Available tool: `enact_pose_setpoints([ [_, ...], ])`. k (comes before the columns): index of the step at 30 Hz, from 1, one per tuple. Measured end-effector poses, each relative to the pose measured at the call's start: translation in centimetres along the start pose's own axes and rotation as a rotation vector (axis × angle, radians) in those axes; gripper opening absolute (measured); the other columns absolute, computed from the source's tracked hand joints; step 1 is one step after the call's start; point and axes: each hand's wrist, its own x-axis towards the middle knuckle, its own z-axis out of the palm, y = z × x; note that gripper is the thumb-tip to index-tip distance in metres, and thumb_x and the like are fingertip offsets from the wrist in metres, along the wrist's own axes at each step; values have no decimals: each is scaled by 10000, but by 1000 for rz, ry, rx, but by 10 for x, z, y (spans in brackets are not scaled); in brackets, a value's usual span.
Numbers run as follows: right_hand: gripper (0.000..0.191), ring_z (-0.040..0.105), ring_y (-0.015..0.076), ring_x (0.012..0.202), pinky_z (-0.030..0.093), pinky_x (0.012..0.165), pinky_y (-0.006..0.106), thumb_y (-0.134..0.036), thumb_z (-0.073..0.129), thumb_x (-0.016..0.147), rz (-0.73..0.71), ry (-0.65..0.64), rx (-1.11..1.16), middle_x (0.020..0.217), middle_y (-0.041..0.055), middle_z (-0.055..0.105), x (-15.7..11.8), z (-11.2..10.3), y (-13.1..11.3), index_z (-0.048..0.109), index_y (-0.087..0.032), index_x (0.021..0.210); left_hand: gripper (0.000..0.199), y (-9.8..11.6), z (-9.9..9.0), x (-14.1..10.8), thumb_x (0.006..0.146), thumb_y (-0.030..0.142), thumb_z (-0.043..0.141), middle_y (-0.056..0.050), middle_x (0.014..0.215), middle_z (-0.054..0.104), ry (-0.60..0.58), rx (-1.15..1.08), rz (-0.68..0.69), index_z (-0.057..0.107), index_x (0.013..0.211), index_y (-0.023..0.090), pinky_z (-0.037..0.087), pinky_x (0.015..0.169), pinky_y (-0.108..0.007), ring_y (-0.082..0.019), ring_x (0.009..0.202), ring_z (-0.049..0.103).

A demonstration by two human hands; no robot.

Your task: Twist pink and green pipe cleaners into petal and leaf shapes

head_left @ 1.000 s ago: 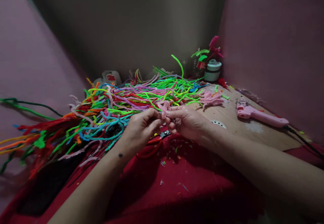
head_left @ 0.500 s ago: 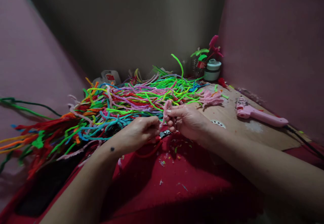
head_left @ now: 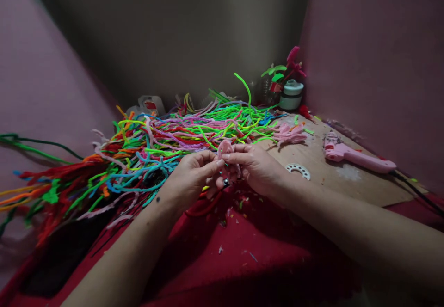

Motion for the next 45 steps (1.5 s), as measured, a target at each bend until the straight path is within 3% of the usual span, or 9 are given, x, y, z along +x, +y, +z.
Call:
enact_pose_setpoints([
  [3, 186, 479, 80, 484, 375, 486, 230, -313, 673, 692, -119, 23, -87, 598, -16, 573, 0, -2, -3, 589, -152, 653, 199, 3, 2, -2, 762, 302, 624, 17, 481, 593, -33, -17, -38, 500, 726, 151, 302, 320, -152, -63, 297, 439],
  [6, 302, 478, 82, 470, 383, 490, 240, -398, 637, 734, -144, 32, -138, 573, 5, 576, 1, -4, -2, 587, -139, 587, 162, 7, 3, -5, 766, 253, 611, -5, 496, 621, -119, -47, -15, 491, 726, 153, 388, 353, -180, -100, 334, 513],
  [12, 295, 494, 84, 483, 385, 495, 238, -387, 623, 758, -165, -5, -128, 574, 5, 574, 4, -8, 1, 594, -138, 602, 120, 6, -3, -4, 774, 204, 605, -23, 516, 634, -211, -99, -18, 503, 769, 140, 462, 436, -201, -119, 412, 580],
  [16, 230, 490, 74, 489, 356, 466, 219, -354, 626, 759, -180, -41, -216, 592, -6, 571, 2, -7, -3, 615, -141, 672, 104, 6, -10, 0, 762, 192, 614, -34, 604, 649, -133, -119, 48, 540, 776, 120, 487, 434, -218, -124, 469, 598],
  [21, 150, 390, 43, 387, 277, 375, 199, -213, 670, 678, -24, -26, -379, 495, -35, 504, -1, -2, -5, 576, -131, 595, 109, 10, -12, -2, 756, 210, 616, -10, 592, 636, 35, -58, 131, 540, 775, 135, 488, 444, -223, -120, 472, 588],
  [24, 156, 420, 48, 394, 334, 386, 197, -186, 642, 692, -35, -81, -355, 512, -17, 544, -2, 0, -3, 557, -128, 574, 106, 13, -11, -4, 740, 209, 620, -4, 568, 633, 106, 18, 161, 543, 744, 135, 477, 442, -207, -117, 471, 588],
  [32, 149, 588, 98, 519, 499, 516, 244, -257, 646, 741, -279, -3, -145, 681, 16, 646, -4, 2, -4, 569, -134, 707, 89, 19, 5, -7, 697, 148, 619, 7, 491, 614, 267, 230, 182, 540, 662, 127, 465, 410, -182, -112, 418, 586],
  [37, 129, 566, 93, 501, 488, 514, 245, -216, 637, 742, -336, 54, -279, 642, 7, 631, -5, 3, -4, 551, -138, 684, 110, 19, 11, -8, 688, 169, 638, 0, 515, 627, 275, 206, 191, 543, 661, 121, 505, 448, -203, -117, 439, 604],
  [45, 126, 516, 87, 551, 433, 529, 229, -247, 625, 761, -547, 154, -528, 619, -14, 577, -7, 2, 5, 557, -157, 707, 78, 17, 9, -9, 689, 146, 623, 7, 524, 629, 267, 192, 201, 559, 720, 115, 512, 444, -208, -126, 440, 613],
])
